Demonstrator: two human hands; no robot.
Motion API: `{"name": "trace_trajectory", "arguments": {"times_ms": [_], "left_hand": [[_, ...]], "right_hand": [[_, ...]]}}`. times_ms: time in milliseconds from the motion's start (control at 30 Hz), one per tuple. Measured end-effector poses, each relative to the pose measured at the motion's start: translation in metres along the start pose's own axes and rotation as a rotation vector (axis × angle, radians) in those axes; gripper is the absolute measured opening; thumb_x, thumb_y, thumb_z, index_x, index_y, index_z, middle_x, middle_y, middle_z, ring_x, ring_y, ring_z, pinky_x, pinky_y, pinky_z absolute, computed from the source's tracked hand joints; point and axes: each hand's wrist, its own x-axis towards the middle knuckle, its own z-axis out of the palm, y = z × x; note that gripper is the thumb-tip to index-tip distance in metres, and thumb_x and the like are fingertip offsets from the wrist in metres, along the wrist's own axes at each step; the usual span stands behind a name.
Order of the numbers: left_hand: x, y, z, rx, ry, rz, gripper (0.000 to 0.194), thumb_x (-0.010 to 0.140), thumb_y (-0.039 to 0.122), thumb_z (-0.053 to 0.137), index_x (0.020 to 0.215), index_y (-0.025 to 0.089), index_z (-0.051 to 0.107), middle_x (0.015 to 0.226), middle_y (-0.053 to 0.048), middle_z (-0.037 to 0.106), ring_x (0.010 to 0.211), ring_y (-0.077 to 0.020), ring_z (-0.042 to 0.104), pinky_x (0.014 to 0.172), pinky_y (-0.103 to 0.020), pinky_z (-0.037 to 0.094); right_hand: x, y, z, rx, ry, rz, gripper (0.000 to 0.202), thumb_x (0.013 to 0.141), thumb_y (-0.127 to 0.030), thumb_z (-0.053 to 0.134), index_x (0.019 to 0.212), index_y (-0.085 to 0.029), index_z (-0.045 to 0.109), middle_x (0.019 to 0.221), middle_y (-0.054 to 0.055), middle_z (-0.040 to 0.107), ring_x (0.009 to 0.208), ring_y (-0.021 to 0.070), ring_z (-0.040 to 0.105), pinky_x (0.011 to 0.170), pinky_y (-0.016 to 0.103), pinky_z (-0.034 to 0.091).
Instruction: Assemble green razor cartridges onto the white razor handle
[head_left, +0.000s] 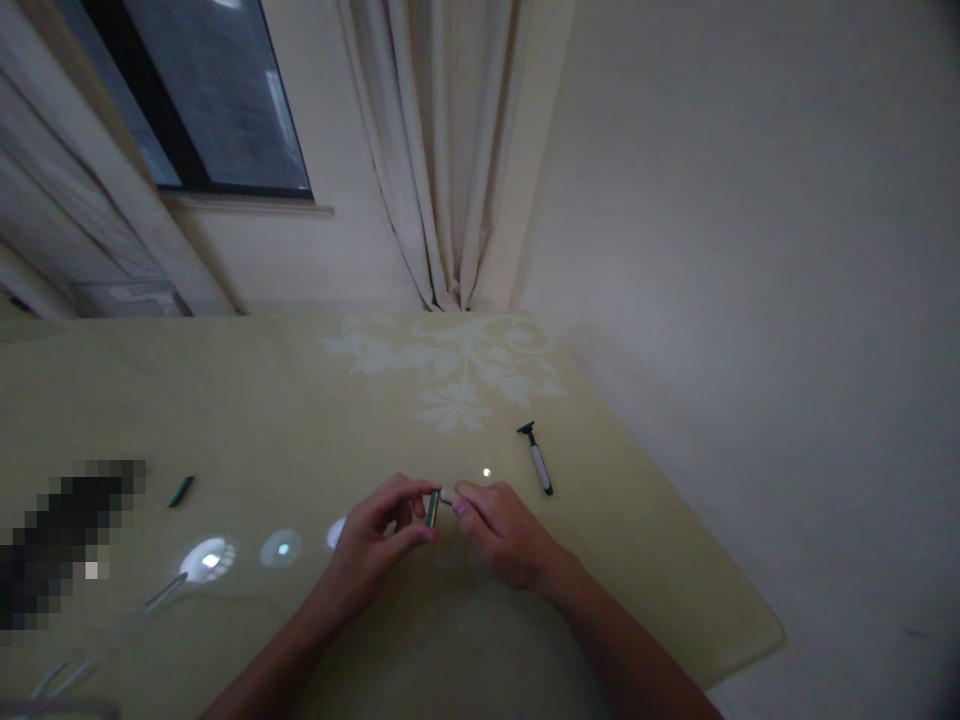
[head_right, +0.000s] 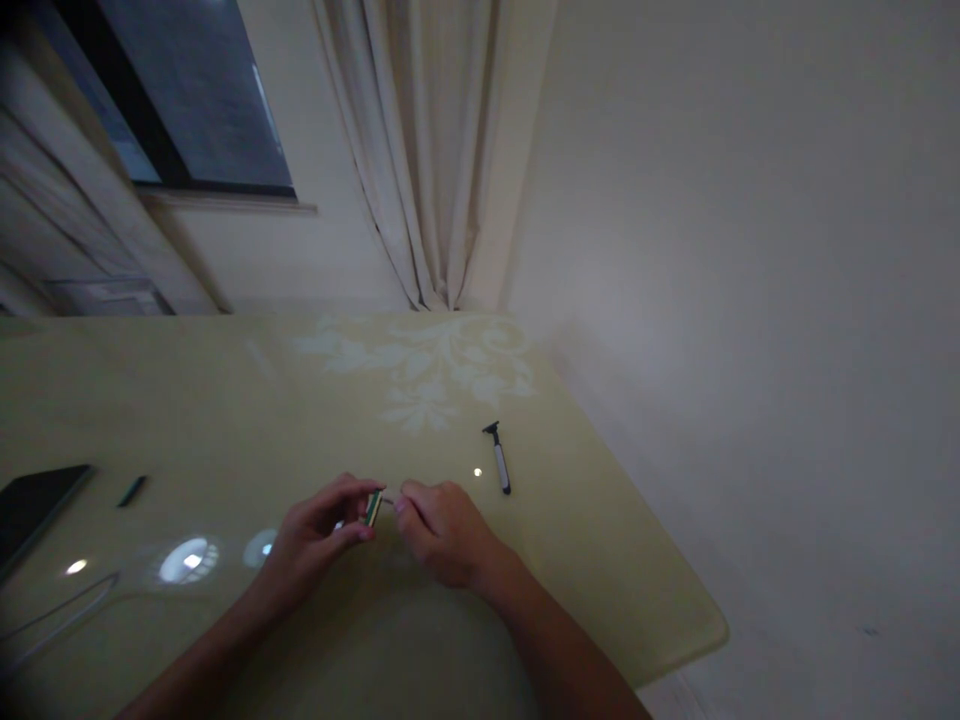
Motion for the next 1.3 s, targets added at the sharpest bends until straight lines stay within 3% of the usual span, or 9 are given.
{"name": "trace_trajectory", "arguments": {"times_ms": [400, 567, 767, 1300], "left_hand": [[-0.0021, -0.0015, -0.0006, 0.022, 0.03, 0.043, 0.031, 0.078, 0.023, 0.086, 0.108, 0.029, 0.084, 0.077, 0.003, 0.063, 0.066, -0.0125, 0.058, 0.062, -0.021, 0.046], [-0.0015, -0.0019, -0.0014, 0.019, 0.07, 0.072, 0.029, 0.08, 0.024, 0.085, 0.109, 0.028, 0.083, 0.078, 0.002, 0.062, 0.07, -0.0138, 0.06, 0.064, -0.021, 0.048], [-0.0025, -0.0027, -0.0004, 0.037, 0.019, 0.091, 0.031, 0.08, 0.023, 0.085, 0.111, 0.029, 0.083, 0.078, 0.002, 0.062, 0.067, -0.0131, 0.058, 0.064, -0.022, 0.048], [-0.0027, -0.0051, -0.0013, 0.053, 0.08, 0.109, 0.032, 0.083, 0.023, 0.084, 0.114, 0.03, 0.082, 0.079, 0.003, 0.061, 0.07, -0.013, 0.058, 0.065, -0.022, 0.047]], "right_hand": [[-0.0013, -0.0034, 0.0019, 0.065, -0.034, -0.063, 0.031, 0.108, -0.033, 0.041, 0.08, -0.021, 0.045, 0.065, -0.005, 0.042, 0.057, 0.0111, 0.04, 0.06, 0.029, 0.021], [-0.0012, -0.0012, 0.0019, -0.04, -0.032, -0.018, 0.029, 0.106, -0.033, 0.045, 0.08, -0.021, 0.046, 0.063, -0.005, 0.041, 0.057, 0.0116, 0.038, 0.06, 0.03, 0.019], [-0.0006, -0.0032, 0.0042, 0.046, -0.025, -0.114, 0.029, 0.107, -0.033, 0.039, 0.083, -0.021, 0.046, 0.068, -0.004, 0.044, 0.059, 0.0118, 0.041, 0.062, 0.028, 0.024], [-0.0018, -0.0008, 0.005, 0.026, -0.009, -0.068, 0.03, 0.106, -0.033, 0.042, 0.078, -0.021, 0.042, 0.063, -0.006, 0.039, 0.056, 0.0111, 0.038, 0.059, 0.029, 0.021]]}}
